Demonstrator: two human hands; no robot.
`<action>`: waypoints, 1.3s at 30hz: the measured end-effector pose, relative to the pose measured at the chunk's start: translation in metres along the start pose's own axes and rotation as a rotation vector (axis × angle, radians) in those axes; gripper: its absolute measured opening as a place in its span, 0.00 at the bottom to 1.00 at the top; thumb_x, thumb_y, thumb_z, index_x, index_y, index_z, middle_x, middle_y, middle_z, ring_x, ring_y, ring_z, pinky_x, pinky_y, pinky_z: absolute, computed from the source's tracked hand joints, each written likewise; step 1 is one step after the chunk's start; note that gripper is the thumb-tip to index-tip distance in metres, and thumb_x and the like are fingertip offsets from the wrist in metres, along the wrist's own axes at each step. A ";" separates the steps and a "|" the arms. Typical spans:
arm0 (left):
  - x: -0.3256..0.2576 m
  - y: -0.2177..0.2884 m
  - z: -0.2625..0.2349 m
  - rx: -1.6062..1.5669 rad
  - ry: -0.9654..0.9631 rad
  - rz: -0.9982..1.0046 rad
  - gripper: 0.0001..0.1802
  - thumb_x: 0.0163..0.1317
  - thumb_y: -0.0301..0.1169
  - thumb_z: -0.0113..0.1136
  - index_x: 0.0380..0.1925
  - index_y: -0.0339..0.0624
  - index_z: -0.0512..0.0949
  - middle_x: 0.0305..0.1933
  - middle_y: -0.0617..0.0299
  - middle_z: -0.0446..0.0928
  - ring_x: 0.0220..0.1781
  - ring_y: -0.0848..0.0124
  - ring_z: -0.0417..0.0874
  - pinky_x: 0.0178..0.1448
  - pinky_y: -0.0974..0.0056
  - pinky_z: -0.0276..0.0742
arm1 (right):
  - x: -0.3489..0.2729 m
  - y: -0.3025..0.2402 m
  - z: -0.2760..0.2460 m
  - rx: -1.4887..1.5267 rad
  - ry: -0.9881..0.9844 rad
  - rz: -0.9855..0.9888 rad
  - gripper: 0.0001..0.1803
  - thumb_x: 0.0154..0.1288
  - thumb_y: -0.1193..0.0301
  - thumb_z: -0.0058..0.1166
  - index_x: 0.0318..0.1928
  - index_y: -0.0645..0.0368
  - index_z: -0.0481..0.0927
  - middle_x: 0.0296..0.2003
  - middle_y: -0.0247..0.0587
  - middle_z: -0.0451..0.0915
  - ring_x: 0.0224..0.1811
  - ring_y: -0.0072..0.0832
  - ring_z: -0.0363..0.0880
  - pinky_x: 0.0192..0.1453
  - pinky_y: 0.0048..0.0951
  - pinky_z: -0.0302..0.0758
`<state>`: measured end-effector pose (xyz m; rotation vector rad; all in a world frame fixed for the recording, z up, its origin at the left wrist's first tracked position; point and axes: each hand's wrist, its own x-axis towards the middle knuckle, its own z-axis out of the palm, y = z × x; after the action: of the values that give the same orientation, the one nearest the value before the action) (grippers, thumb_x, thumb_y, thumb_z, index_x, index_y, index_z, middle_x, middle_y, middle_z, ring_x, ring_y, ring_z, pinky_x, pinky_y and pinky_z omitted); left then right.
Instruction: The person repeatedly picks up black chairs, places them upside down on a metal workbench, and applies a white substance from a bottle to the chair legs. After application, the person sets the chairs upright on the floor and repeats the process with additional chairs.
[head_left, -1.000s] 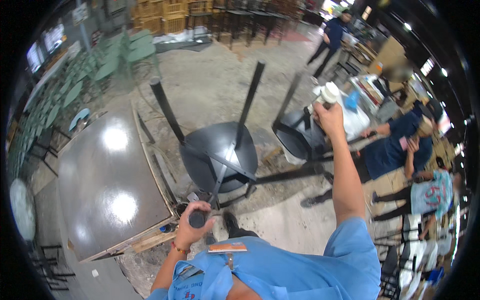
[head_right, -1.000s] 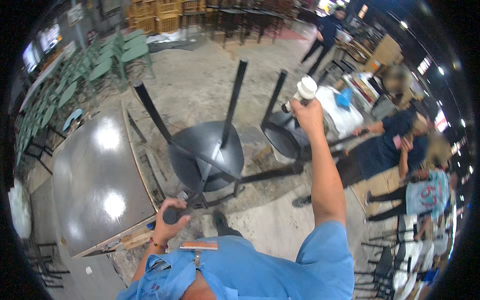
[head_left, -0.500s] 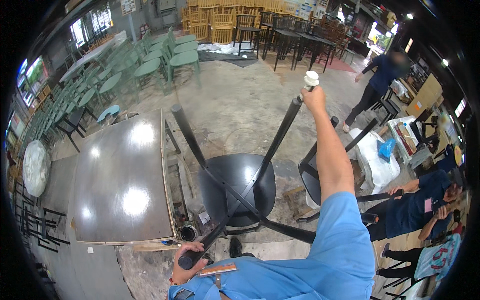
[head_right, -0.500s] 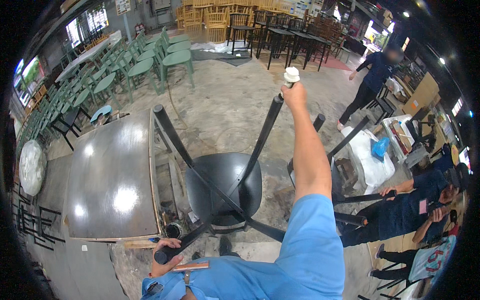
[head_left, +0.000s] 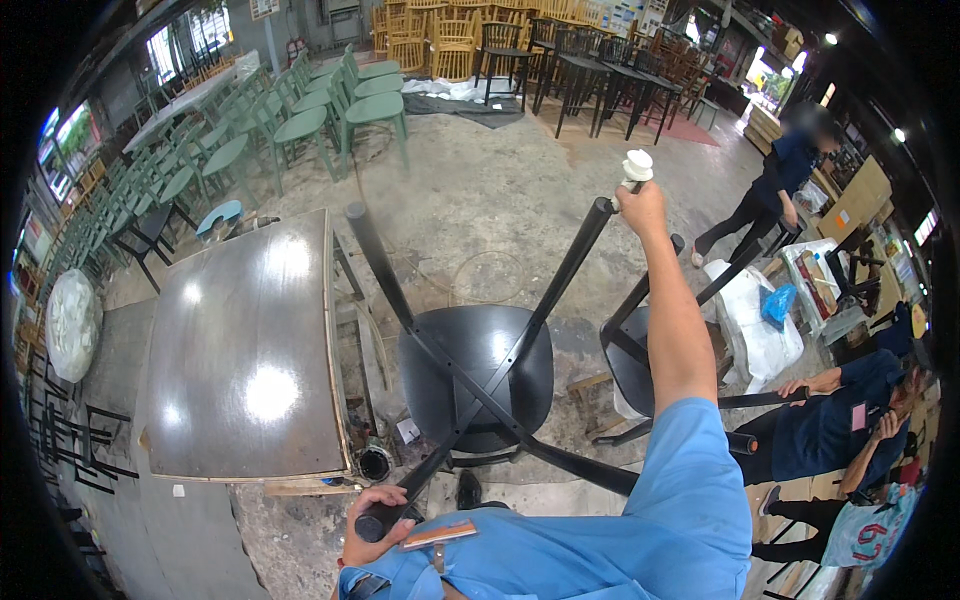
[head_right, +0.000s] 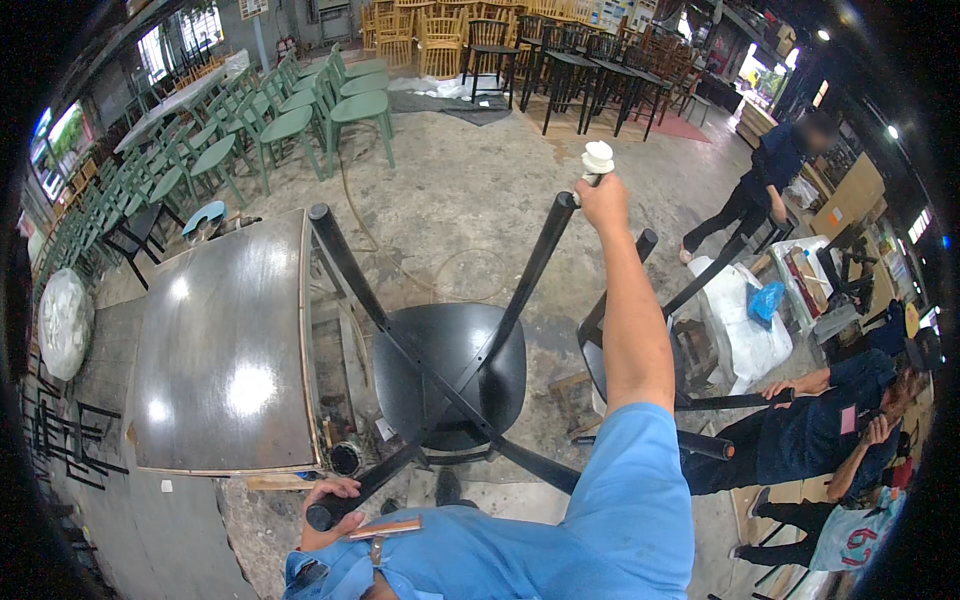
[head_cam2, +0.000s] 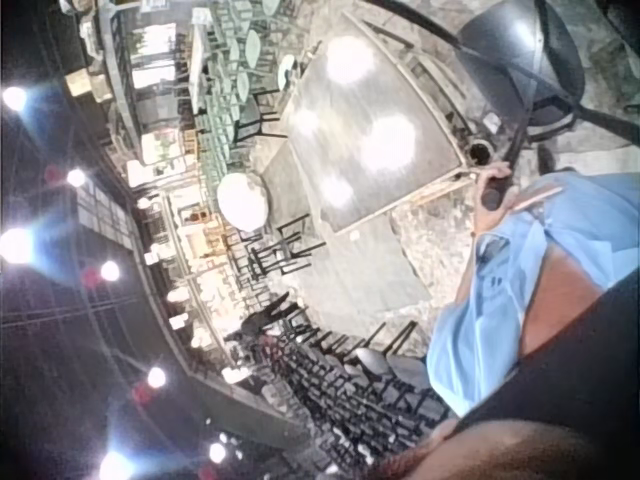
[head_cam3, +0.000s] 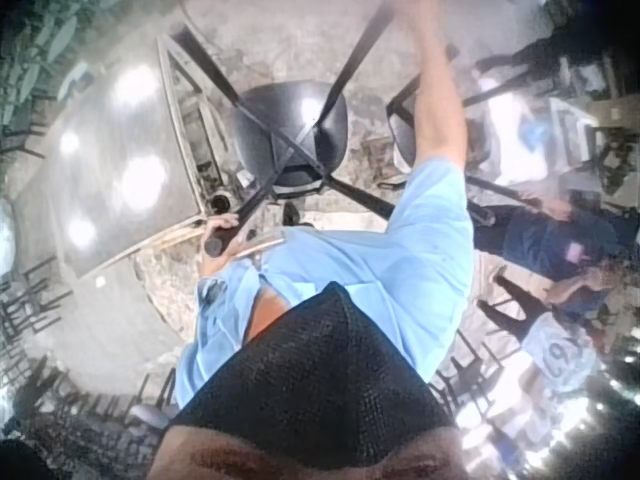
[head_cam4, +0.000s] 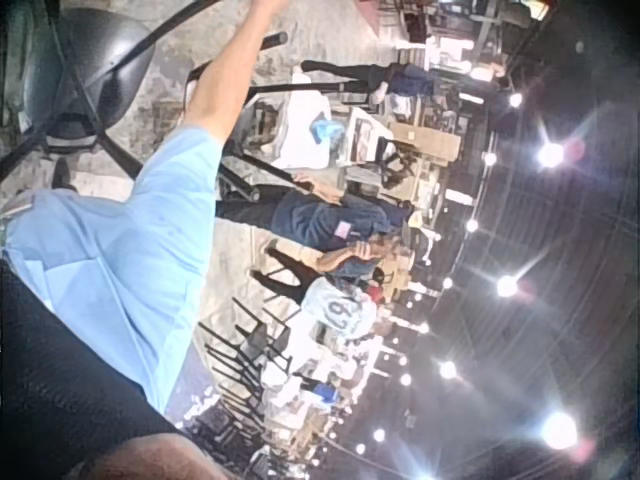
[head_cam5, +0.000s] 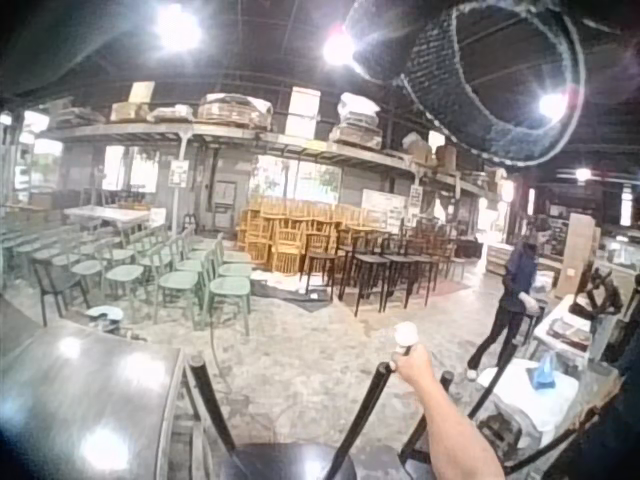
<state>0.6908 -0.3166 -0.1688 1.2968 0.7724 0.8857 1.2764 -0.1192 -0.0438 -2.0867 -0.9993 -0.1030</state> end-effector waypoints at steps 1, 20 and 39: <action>0.001 -0.001 -0.001 -0.007 -0.012 0.003 0.21 0.48 0.23 0.74 0.39 0.40 0.71 0.43 0.54 0.78 0.55 0.59 0.76 0.63 0.54 0.67 | 0.002 0.006 -0.003 -0.006 0.033 0.015 0.22 0.52 0.61 0.61 0.42 0.68 0.81 0.38 0.60 0.83 0.44 0.53 0.82 0.48 0.45 0.76; -0.006 0.002 -0.001 0.014 0.014 -0.002 0.19 0.51 0.22 0.72 0.40 0.39 0.74 0.45 0.57 0.77 0.57 0.62 0.77 0.63 0.58 0.69 | -0.022 -0.142 0.080 0.528 -0.282 -0.211 0.14 0.56 0.67 0.60 0.33 0.69 0.80 0.23 0.42 0.82 0.21 0.23 0.79 0.24 0.27 0.75; -0.009 0.000 -0.009 0.074 -0.047 0.008 0.16 0.55 0.23 0.70 0.40 0.39 0.74 0.49 0.56 0.77 0.56 0.67 0.76 0.63 0.60 0.70 | -0.111 -0.300 0.225 0.339 -0.488 -0.382 0.22 0.52 0.63 0.62 0.42 0.69 0.81 0.39 0.61 0.83 0.44 0.53 0.83 0.49 0.45 0.77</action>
<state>0.6789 -0.3199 -0.1700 1.3818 0.7695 0.8364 0.9392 0.0780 -0.0496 -1.6193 -1.5802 0.3766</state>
